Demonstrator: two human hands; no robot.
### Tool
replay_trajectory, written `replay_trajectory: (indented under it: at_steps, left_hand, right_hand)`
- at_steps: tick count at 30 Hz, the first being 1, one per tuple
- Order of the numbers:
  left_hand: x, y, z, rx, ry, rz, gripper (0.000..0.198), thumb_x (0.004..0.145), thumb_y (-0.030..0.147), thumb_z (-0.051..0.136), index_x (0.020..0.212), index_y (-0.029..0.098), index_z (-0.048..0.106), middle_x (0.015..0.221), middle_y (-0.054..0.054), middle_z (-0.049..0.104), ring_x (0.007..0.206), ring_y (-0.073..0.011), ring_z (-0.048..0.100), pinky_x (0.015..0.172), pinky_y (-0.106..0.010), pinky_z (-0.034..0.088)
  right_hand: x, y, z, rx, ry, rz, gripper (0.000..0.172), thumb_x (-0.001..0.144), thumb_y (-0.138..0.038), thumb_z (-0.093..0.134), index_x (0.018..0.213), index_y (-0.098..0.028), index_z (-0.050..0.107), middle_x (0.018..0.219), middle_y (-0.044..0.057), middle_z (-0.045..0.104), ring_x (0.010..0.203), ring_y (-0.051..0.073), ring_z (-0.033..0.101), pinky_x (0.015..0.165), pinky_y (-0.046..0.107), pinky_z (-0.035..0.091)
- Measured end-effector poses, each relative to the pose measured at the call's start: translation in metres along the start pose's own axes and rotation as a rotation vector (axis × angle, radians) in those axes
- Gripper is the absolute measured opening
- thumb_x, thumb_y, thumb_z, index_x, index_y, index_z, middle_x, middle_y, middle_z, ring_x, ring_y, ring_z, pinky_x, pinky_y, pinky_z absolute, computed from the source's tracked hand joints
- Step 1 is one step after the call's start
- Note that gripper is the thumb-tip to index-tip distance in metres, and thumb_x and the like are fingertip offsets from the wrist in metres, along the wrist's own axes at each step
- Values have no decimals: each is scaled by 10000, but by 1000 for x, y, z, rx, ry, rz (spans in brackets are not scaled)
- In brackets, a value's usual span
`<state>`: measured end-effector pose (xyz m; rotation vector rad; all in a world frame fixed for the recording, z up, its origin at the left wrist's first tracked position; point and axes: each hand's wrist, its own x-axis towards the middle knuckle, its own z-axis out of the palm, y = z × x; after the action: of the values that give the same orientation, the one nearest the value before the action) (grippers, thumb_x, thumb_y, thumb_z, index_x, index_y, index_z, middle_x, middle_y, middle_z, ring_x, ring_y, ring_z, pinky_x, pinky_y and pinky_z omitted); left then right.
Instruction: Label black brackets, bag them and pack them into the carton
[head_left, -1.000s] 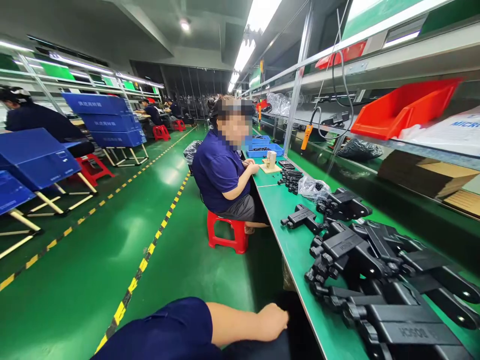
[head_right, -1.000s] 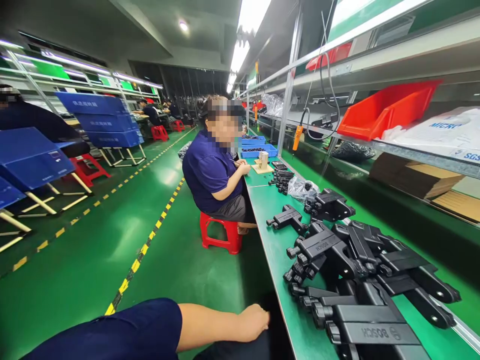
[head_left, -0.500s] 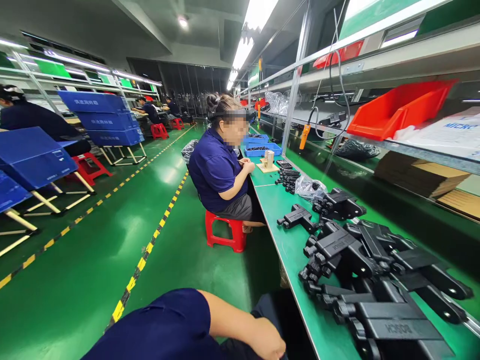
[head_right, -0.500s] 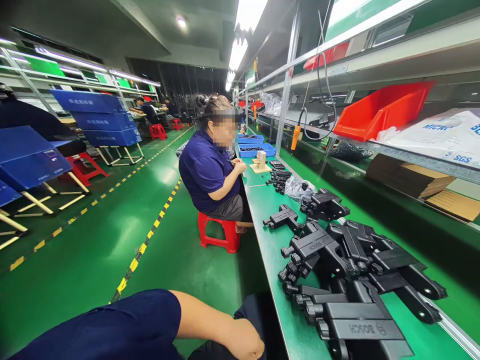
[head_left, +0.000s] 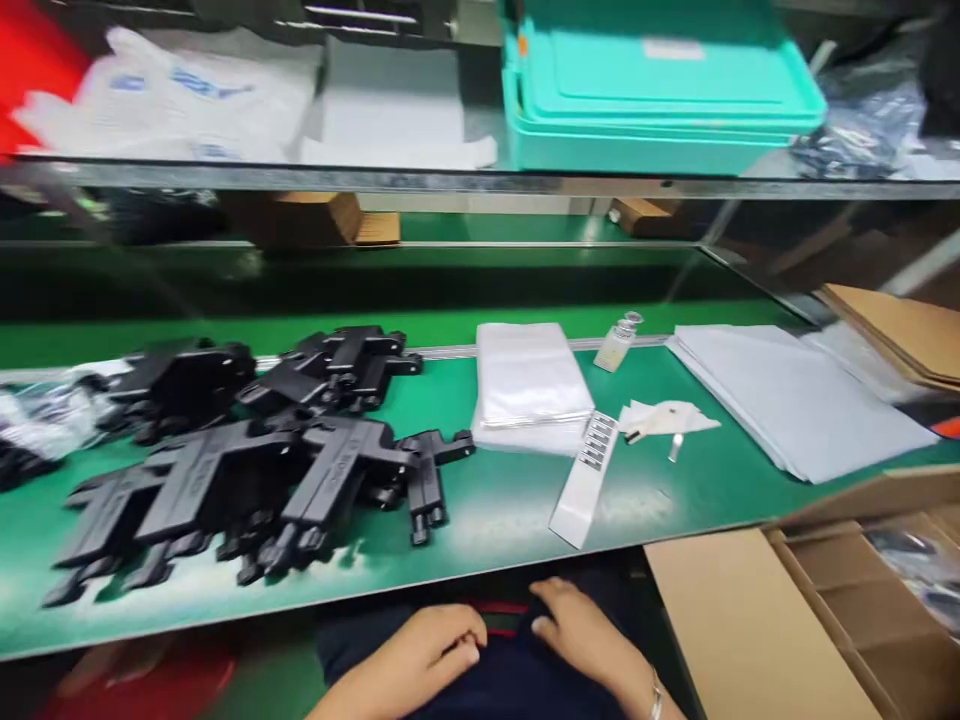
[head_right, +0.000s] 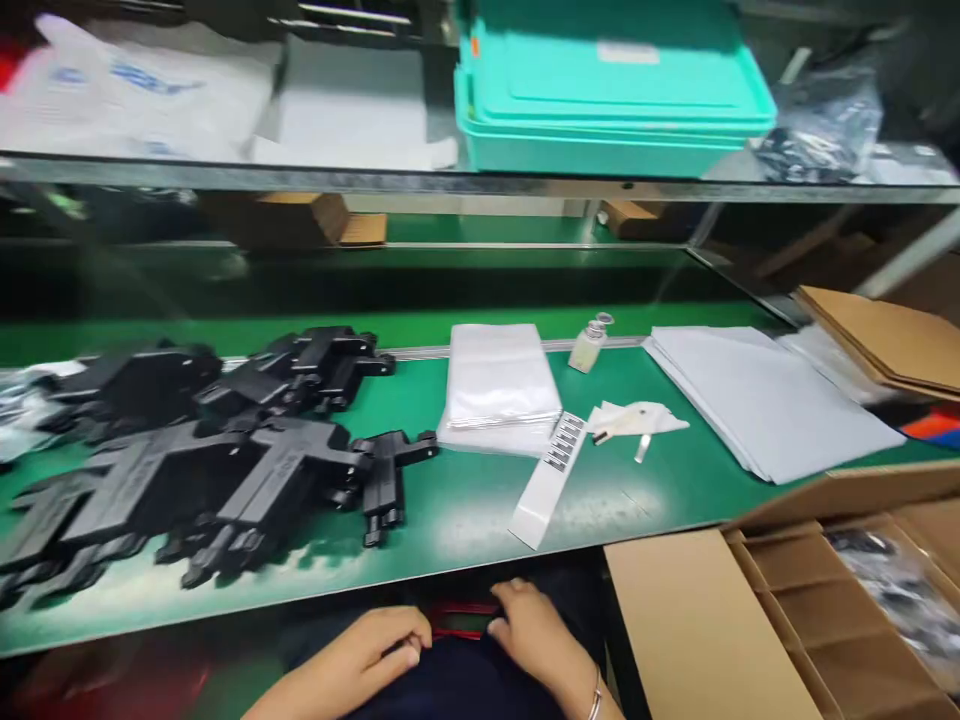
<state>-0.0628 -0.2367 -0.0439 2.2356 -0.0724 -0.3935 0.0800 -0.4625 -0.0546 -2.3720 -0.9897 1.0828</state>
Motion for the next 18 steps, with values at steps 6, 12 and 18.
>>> replay_trajectory:
  at_steps: [6, 12, 18]
  left_hand:
    - [70, 15, -30, 324, 338, 187, 285, 969, 239, 368, 1068, 193, 631, 1106, -89, 690, 1053, -217, 634, 930, -374, 501]
    - [100, -1, -25, 679, 441, -136, 462, 918, 268, 476, 1370, 180, 509, 1500, -136, 439, 1372, -336, 417, 1077, -574, 386]
    - [95, -19, -26, 688, 492, -254, 511, 940, 316, 424, 1431, 178, 448, 1514, -128, 414, 1368, -307, 431, 1085, -572, 371]
  right_hand:
    - [-44, -17, -86, 297, 104, -288, 347, 925, -338, 510, 1227, -233, 645, 1168, 74, 689, 1054, 216, 645, 964, 359, 500]
    - [22, 37, -106, -222, 534, -125, 521, 929, -337, 483, 1436, -224, 446, 1494, 140, 432, 1385, 321, 380, 1114, 580, 327]
    - [47, 74, -123, -429, 425, -100, 500, 947, -307, 424, 1445, -257, 433, 1553, 69, 348, 1431, 268, 325, 1137, 577, 290]
